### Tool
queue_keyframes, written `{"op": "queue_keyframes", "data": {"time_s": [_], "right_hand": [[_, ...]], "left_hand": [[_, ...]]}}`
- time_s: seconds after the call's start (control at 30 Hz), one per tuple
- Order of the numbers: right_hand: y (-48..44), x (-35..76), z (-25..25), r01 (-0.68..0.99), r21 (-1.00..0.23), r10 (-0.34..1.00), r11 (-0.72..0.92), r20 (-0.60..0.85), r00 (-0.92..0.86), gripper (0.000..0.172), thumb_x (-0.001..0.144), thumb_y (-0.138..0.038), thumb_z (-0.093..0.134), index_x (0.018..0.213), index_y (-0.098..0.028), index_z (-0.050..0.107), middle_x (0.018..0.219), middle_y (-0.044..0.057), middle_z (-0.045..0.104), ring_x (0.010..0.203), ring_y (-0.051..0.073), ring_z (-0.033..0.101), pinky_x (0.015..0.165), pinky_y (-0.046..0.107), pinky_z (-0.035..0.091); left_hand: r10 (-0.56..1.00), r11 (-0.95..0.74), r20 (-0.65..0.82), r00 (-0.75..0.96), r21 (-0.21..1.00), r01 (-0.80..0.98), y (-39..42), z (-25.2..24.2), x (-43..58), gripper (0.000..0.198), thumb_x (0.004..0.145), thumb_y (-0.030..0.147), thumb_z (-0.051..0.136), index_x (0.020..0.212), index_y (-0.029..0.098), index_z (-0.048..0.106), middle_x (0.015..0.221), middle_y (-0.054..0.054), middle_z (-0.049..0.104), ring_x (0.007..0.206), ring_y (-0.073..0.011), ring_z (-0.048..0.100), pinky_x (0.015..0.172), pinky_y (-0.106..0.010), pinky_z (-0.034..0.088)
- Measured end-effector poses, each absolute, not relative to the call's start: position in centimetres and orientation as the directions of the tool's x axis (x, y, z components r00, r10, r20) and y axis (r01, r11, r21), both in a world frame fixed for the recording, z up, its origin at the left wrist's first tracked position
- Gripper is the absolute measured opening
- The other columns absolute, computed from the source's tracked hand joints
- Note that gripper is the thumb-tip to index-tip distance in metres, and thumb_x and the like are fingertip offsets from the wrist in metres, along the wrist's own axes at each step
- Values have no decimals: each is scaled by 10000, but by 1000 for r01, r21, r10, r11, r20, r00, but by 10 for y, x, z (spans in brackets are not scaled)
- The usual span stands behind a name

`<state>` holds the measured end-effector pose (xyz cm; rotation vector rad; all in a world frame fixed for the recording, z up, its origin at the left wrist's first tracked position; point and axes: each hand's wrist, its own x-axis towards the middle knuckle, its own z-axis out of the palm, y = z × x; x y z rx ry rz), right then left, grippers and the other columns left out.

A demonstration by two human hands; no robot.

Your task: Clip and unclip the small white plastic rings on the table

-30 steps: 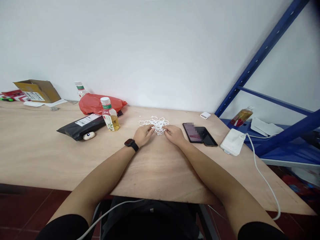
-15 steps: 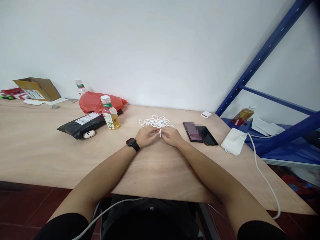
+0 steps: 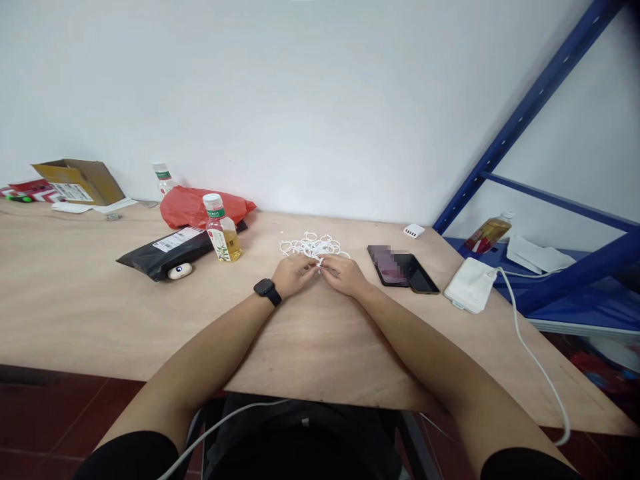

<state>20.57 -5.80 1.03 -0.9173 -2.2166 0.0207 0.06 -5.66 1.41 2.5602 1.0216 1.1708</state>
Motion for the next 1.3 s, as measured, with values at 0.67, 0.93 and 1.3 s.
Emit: {"op": "queue_keyframes", "data": {"time_s": [0.67,0.93,1.3], "right_hand": [[-61,204,9,568,-288,574,771,700,-424,172,927,-274,501,970,-233,663,1034,72,707,989,194,656,887,351,533],[-63,203,11,536,-314,574,784,696,-431,155,918,-258,506,928,-230,658,1001,68,703,958,189,655,867,339,523],[-52,210,10,715,-380,756,586,575,-314,207,865,-186,523,1008,-220,669,1053,56,672,951,195,622,840,316,501]], "left_hand": [[621,-768,619,481,355,534,-55,14,1,264,957,359,514,947,187,714,915,-72,740,869,-177,668,846,-321,508],[634,-753,587,503,321,574,-56,14,1,268,960,358,495,935,197,708,906,-73,731,875,-191,659,848,-341,490],[638,-707,684,353,340,620,-56,18,-1,162,905,298,531,904,199,659,959,-50,714,947,-212,617,900,-384,409]]}}
